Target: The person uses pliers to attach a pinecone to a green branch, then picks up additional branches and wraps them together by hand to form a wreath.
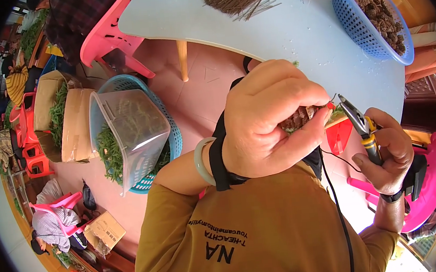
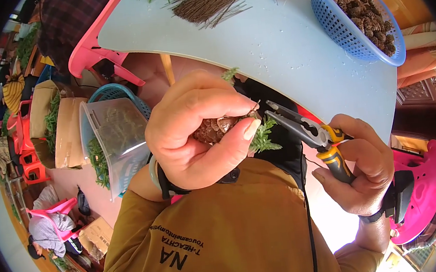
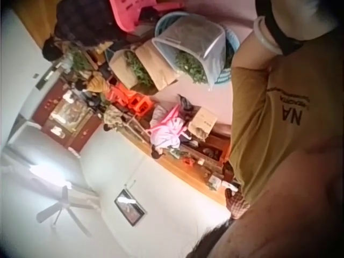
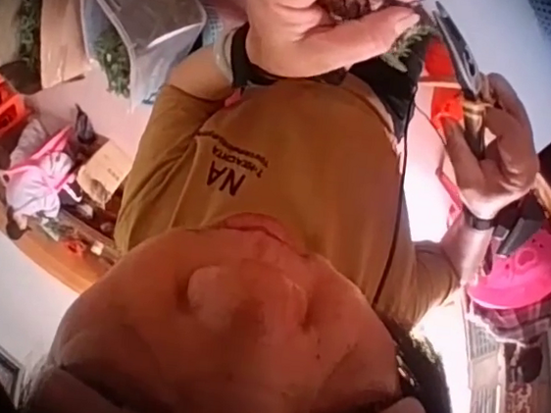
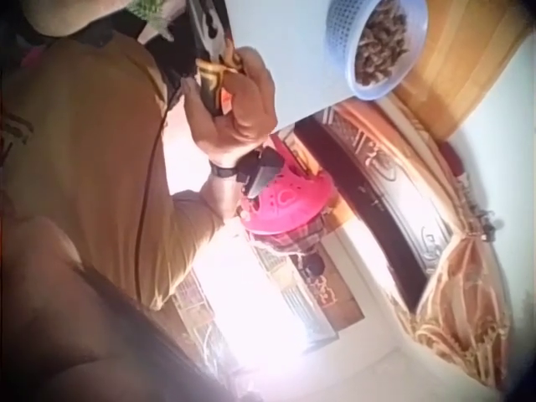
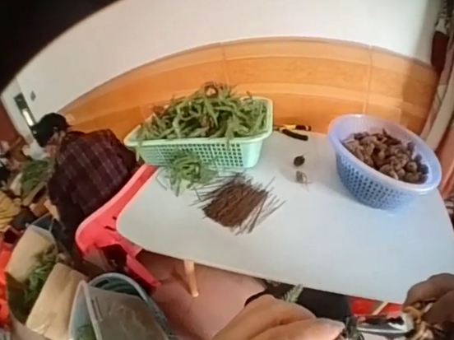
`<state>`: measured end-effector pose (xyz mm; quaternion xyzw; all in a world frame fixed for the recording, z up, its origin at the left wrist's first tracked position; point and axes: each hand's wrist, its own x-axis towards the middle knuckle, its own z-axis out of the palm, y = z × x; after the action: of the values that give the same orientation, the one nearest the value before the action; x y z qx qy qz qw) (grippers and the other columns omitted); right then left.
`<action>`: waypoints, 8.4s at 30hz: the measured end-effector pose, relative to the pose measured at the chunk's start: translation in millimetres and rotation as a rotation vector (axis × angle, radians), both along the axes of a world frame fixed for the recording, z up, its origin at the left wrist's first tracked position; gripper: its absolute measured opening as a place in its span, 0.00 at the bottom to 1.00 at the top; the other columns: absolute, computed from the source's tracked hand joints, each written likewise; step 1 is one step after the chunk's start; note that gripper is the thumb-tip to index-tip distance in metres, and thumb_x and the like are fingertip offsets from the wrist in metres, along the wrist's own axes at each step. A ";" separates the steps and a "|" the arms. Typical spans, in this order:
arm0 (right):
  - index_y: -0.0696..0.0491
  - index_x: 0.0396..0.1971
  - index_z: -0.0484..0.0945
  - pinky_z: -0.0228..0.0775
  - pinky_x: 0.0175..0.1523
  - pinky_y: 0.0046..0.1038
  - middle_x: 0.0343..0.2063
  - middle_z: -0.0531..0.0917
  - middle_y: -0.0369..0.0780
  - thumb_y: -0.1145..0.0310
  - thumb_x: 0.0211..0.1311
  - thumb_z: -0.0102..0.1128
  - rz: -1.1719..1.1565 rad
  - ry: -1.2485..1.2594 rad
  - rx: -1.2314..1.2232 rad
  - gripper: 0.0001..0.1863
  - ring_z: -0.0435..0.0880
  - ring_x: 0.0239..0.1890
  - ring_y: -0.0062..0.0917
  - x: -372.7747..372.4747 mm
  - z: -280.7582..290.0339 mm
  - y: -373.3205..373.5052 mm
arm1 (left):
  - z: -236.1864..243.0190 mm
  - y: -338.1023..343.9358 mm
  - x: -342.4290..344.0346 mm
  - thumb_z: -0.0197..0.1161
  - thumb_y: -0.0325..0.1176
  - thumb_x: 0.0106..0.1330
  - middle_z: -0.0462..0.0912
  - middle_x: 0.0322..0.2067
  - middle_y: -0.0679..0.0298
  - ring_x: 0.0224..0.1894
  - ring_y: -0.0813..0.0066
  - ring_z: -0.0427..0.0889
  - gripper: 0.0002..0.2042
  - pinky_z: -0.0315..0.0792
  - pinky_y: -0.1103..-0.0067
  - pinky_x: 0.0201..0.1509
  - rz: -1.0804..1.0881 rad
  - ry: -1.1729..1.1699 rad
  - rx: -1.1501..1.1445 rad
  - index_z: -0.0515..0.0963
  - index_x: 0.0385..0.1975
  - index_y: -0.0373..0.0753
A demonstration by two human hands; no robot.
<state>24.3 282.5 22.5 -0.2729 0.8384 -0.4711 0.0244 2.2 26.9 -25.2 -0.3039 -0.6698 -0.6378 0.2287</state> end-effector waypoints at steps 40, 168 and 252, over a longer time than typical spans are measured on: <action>0.56 0.23 0.76 0.69 0.38 0.27 0.38 0.81 0.47 0.75 0.31 0.73 0.133 0.067 -0.178 0.15 0.78 0.33 0.32 -18.2 -12.8 40.9 | 2.9 52.8 -16.0 0.59 0.29 0.56 0.73 0.24 0.62 0.26 0.76 0.69 0.06 0.65 0.82 0.30 -0.839 -0.694 0.611 0.72 0.27 0.33; 0.59 0.27 0.73 0.71 0.44 0.24 0.45 0.76 0.52 0.84 0.37 0.70 -0.062 0.013 -0.037 0.15 0.80 0.41 0.30 21.1 -13.2 12.6 | -11.3 38.8 6.2 0.66 0.16 0.47 0.76 0.28 0.60 0.24 0.81 0.71 0.11 0.62 0.83 0.25 -0.010 -0.095 0.192 0.75 0.31 0.31; 0.58 0.25 0.75 0.71 0.41 0.28 0.38 0.81 0.50 0.80 0.32 0.72 -0.124 0.080 -0.051 0.16 0.81 0.36 0.34 9.4 -25.9 18.8 | 8.4 21.0 -14.6 0.70 0.21 0.49 0.76 0.25 0.64 0.24 0.79 0.73 0.10 0.65 0.83 0.28 -0.195 -0.191 -0.111 0.74 0.26 0.33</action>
<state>33.8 301.4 -3.3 -0.2395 0.8417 -0.4817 -0.0453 -12.5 47.9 -16.7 -0.3174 -0.6902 -0.6449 0.0836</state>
